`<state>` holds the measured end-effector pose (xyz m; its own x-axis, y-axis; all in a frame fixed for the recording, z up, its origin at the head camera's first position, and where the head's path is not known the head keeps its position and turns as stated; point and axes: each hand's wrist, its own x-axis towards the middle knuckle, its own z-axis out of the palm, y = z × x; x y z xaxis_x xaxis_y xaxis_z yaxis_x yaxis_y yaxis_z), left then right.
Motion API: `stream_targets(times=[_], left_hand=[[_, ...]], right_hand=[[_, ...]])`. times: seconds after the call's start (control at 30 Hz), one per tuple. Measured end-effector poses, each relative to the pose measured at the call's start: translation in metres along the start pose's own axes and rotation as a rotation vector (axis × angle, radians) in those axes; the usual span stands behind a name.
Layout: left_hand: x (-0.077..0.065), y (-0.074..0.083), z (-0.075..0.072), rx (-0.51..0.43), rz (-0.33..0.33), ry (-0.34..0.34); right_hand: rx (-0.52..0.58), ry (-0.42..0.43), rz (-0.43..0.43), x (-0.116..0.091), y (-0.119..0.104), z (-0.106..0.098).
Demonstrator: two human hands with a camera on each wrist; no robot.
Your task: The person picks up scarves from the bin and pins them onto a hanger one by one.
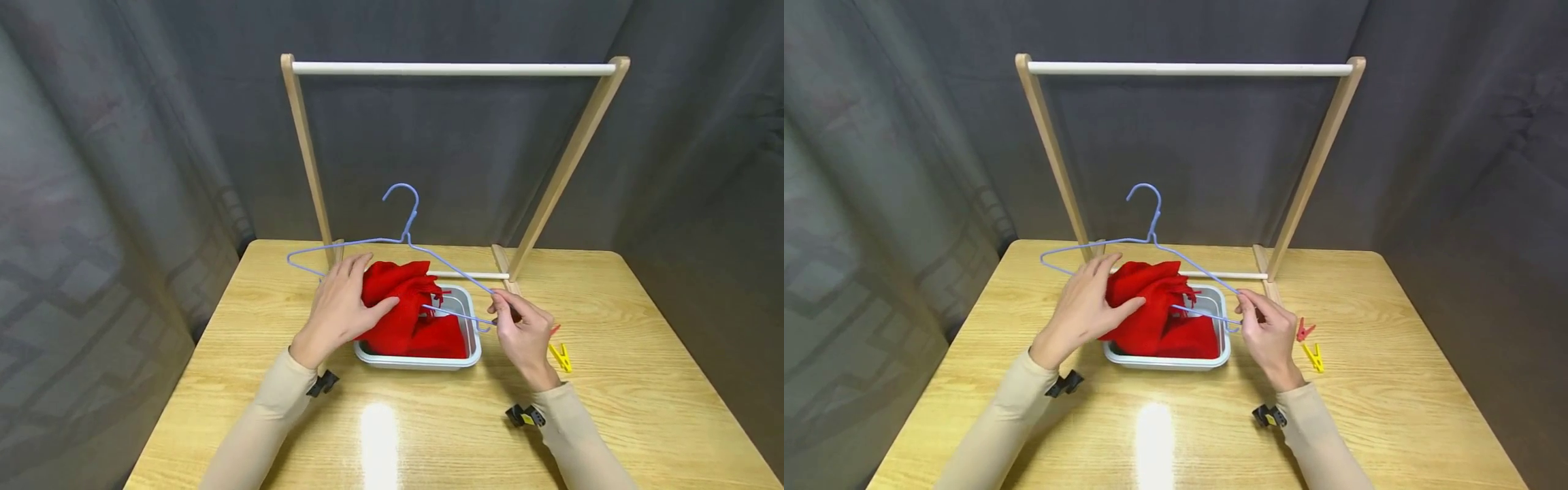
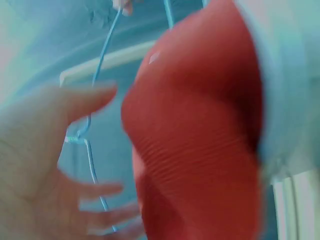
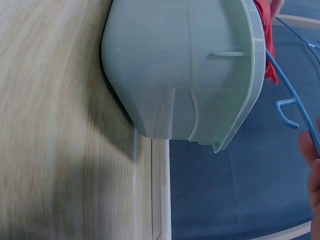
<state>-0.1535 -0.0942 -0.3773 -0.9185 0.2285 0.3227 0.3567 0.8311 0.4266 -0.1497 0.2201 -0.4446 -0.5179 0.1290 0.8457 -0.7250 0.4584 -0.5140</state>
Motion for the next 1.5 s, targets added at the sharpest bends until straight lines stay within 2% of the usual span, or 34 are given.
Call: stream_targets(times=[0.1, 0.23, 0.47, 0.63, 0.77, 0.97, 1.1, 1.3, 1.5], left_hand=[[-0.016, -0.002, 0.0, 0.005, -0.041, 0.045], [-0.025, -0.004, 0.003, 0.054, -0.046, 0.044], [-0.026, -0.009, 0.008, 0.22, 0.06, 0.057], [-0.02, -0.01, 0.009, 0.27, 0.113, 0.09], [-0.017, -0.008, 0.009, 0.26, 0.126, 0.098], [-0.02, -0.007, 0.011, 0.26, 0.109, 0.038], [-0.019, -0.007, 0.014, 0.242, 0.116, 0.069], [-0.016, -0.006, 0.013, 0.127, 0.153, 0.101], [-0.012, -0.003, 0.009, -0.014, 0.154, 0.115]], right_hand=[[-0.008, 0.001, -0.004, 0.001, 0.001, 0.0], [-0.025, 0.01, -0.002, 0.003, 0.001, 0.0], [-0.019, 0.0, -0.006, 0.0, 0.001, 0.001], [-0.027, 0.017, -0.004, -0.002, 0.001, 0.001], [-0.031, 0.024, -0.008, -0.003, 0.002, 0.001], [-0.013, 0.029, 0.003, -0.002, 0.002, 0.001], [-0.015, 0.023, 0.002, -0.002, 0.002, 0.001], [-0.004, 0.022, 0.007, -0.003, 0.002, 0.001], [0.009, 0.014, -0.001, -0.001, 0.001, 0.0]])
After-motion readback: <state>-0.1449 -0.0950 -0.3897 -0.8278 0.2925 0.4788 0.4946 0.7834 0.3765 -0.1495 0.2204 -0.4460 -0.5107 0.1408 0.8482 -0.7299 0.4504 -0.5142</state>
